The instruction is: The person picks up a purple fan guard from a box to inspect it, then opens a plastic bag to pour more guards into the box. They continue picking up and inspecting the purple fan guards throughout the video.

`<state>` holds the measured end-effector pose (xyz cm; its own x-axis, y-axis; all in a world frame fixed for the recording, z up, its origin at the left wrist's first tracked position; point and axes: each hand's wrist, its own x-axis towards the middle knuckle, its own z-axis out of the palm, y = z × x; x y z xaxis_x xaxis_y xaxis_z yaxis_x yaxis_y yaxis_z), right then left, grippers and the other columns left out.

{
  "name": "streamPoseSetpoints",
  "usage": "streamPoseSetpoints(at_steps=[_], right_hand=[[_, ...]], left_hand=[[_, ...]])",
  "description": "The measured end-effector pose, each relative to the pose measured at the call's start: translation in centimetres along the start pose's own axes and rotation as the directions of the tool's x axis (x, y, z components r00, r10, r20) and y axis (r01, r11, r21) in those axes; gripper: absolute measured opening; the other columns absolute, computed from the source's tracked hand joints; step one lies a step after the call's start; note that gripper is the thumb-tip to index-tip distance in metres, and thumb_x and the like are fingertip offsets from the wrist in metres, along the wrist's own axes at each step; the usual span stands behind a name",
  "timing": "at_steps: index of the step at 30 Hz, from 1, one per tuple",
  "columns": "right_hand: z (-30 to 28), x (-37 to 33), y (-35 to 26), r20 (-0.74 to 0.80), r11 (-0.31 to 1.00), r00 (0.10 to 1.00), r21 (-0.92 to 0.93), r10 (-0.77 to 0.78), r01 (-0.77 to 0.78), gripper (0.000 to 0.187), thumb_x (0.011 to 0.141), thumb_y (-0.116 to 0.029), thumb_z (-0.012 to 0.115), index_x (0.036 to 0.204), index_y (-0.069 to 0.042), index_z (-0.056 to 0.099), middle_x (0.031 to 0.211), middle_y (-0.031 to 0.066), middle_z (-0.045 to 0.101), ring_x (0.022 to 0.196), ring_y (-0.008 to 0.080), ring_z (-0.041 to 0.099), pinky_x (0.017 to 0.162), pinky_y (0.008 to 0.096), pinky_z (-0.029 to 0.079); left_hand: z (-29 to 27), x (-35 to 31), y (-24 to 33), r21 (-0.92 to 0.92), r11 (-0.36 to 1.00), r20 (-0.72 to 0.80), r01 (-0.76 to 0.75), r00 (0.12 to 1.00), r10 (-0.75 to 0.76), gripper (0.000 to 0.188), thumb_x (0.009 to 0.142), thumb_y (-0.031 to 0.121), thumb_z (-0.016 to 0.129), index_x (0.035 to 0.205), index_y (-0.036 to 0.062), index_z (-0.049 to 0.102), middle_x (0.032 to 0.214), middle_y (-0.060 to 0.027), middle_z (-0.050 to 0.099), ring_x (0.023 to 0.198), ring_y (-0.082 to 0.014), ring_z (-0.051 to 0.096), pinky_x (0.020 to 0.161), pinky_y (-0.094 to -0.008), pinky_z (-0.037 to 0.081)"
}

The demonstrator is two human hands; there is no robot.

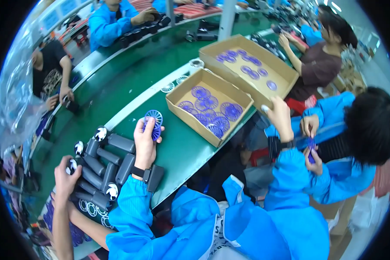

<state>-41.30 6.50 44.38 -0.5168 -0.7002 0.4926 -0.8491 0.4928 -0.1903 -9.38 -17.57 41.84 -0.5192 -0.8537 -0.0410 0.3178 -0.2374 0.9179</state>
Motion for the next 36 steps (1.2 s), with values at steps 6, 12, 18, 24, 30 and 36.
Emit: streamPoseSetpoints(at_steps=[6,12,18,24,30,36], right_hand=[[-6.3,-1.3,-6.8,-0.087,0.993,0.993,0.096,0.075,-0.067,0.027,0.074,-0.018,0.067,0.085,0.003,0.053,0.078,0.0175,0.050,0.072,0.0393,0.050,0.061,0.0382,0.041],[-10.7,0.6,-14.3,-0.007,0.976,0.998,0.208,-0.070,0.070,0.029,0.074,-0.017,0.067,0.088,0.004,0.054,0.079,0.0164,0.051,0.074,0.0341,0.053,0.065,0.0346,0.042],[-3.8,11.0,-21.0,0.000,0.853,0.904,0.331,-0.427,0.403,0.031,0.074,-0.018,0.068,0.095,0.002,0.059,0.093,0.0173,0.058,0.083,0.0346,0.058,0.072,0.0358,0.045],[4.2,14.0,-26.8,-0.146,0.698,0.796,0.405,-0.588,0.590,0.033,0.076,-0.011,0.064,0.107,-0.001,0.057,0.096,0.0165,0.061,0.090,0.0353,0.059,0.078,0.0374,0.048],[-0.4,5.6,-25.2,0.317,0.722,0.756,0.632,-0.573,0.282,0.039,0.080,-0.001,0.058,0.118,-0.002,0.052,0.094,0.0151,0.062,0.084,0.0266,0.062,0.074,0.0325,0.050],[-0.4,2.2,-23.3,0.498,0.555,0.804,0.788,-0.323,-0.265,0.038,0.084,0.002,0.055,0.121,-0.003,0.050,0.089,0.0093,0.061,0.078,0.0135,0.060,0.068,0.0239,0.050]], left_hand=[[-0.9,-0.3,0.3,-0.028,1.000,-0.038,0.008,0.999,-0.009,0.018,0.089,0.021,0.057,0.094,0.0039,0.053,0.081,-0.0052,0.058,0.067,-0.0110,0.061,0.040,-0.0194,0.040],[-1.2,0.3,0.0,-0.002,0.999,0.007,0.036,0.999,-0.036,0.018,0.090,0.020,0.056,0.096,0.0041,0.053,0.081,-0.0043,0.059,0.066,-0.0096,0.061,0.041,-0.0186,0.040],[-1.1,-0.2,0.2,0.005,0.999,0.005,0.031,1.000,-0.031,0.018,0.090,0.021,0.055,0.096,0.0038,0.055,0.081,-0.0037,0.061,0.066,-0.0091,0.061,0.042,-0.0182,0.040],[-0.8,0.3,-0.2,-0.031,0.999,0.018,0.030,0.999,-0.029,0.018,0.088,0.020,0.058,0.095,0.0029,0.056,0.079,-0.0053,0.062,0.065,-0.0100,0.062,0.041,-0.0187,0.040],[-1.0,-1.0,1.0,0.038,0.998,0.121,0.053,0.991,-0.058,0.017,0.087,0.018,0.060,0.092,0.0022,0.056,0.073,-0.0067,0.062,0.060,-0.0101,0.061,0.039,-0.0189,0.041],[1.5,-2.6,1.3,0.046,0.999,0.254,0.020,0.967,-0.031,0.015,0.086,0.016,0.060,0.088,0.0011,0.057,0.070,-0.0070,0.062,0.054,-0.0084,0.058,0.038,-0.0186,0.039]])
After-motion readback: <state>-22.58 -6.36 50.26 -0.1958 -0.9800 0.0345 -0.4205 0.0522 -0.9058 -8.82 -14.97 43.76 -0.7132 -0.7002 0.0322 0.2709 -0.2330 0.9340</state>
